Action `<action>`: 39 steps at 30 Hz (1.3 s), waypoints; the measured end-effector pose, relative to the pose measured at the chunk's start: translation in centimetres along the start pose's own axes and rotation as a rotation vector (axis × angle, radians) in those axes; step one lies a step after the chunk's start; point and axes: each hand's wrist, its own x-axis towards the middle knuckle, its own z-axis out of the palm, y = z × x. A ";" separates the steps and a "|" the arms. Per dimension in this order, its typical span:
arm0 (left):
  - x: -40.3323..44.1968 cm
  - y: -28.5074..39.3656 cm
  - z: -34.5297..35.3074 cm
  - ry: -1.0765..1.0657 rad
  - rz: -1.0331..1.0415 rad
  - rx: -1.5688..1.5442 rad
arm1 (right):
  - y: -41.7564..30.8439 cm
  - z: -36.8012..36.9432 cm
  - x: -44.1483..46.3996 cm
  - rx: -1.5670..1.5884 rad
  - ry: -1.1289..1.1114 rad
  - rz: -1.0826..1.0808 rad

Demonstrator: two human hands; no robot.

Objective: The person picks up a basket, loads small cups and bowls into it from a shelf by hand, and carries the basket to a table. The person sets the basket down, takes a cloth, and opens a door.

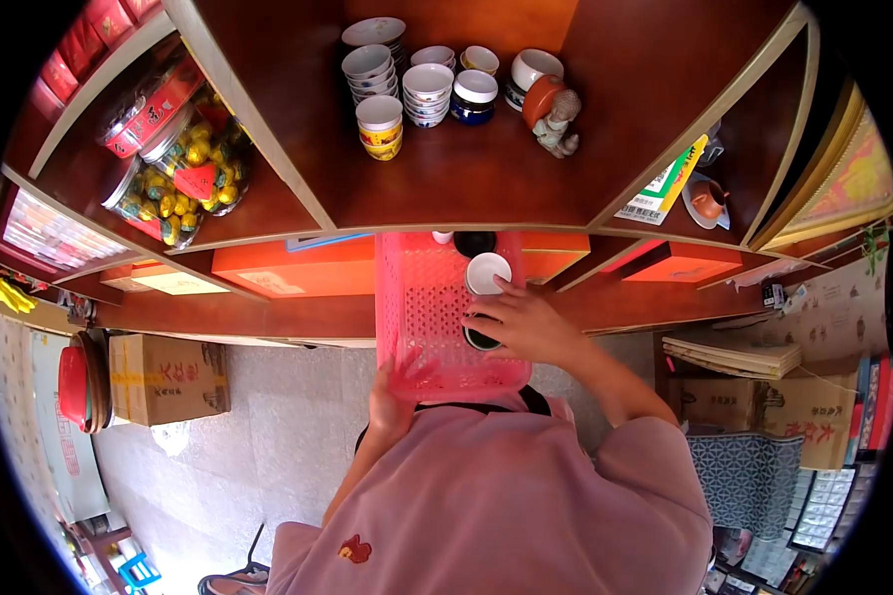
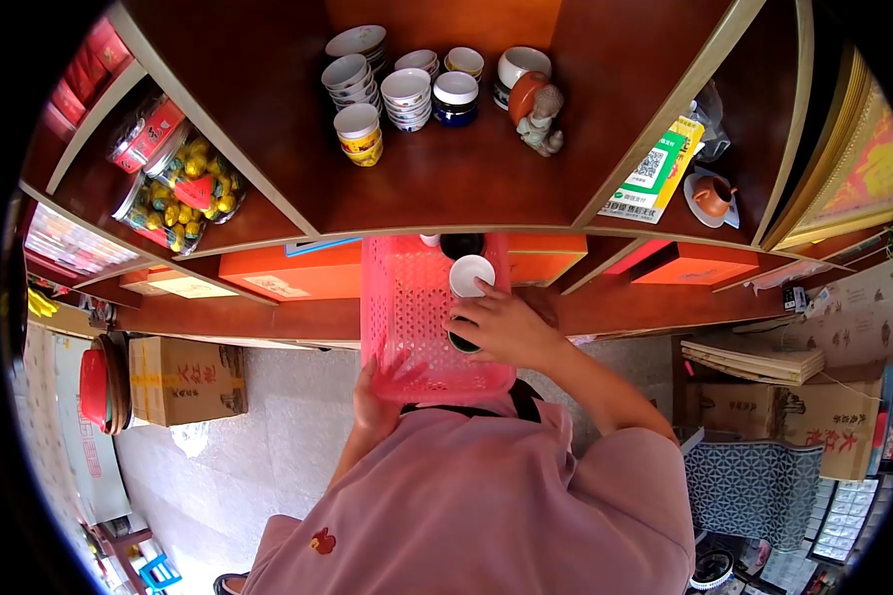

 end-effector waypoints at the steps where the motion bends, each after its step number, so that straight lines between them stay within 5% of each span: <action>1: 0.0 0.0 0.0 0.006 -0.001 0.000 | 0.1 0.2 0.0 -0.003 0.003 0.000; 8: -0.8 0.2 0.7 0.014 -0.001 0.033 | -0.1 0.1 0.5 -0.051 -0.030 -0.052; 14: 0.6 -1.1 -1.4 0.021 0.044 -0.016 | 0.5 -4.4 4.3 0.236 0.151 -0.089; 16: 0.0 -0.8 -0.8 0.026 0.033 -0.029 | 1.7 -5.3 7.0 0.326 0.528 0.123; 20: -0.9 -0.1 0.6 0.001 0.046 -0.035 | 4.7 -5.7 13.4 0.602 0.815 0.334; 24: 0.0 -1.2 -1.7 -0.036 0.024 -0.033 | 7.6 -3.7 19.3 0.466 0.852 0.341; 29: -0.5 -0.3 -0.1 -0.042 0.031 -0.055 | 8.8 -3.3 23.4 0.717 0.880 0.326; 39: 0.0 -0.6 -0.9 0.007 0.008 -0.038 | 7.8 -4.0 23.2 0.621 0.895 0.417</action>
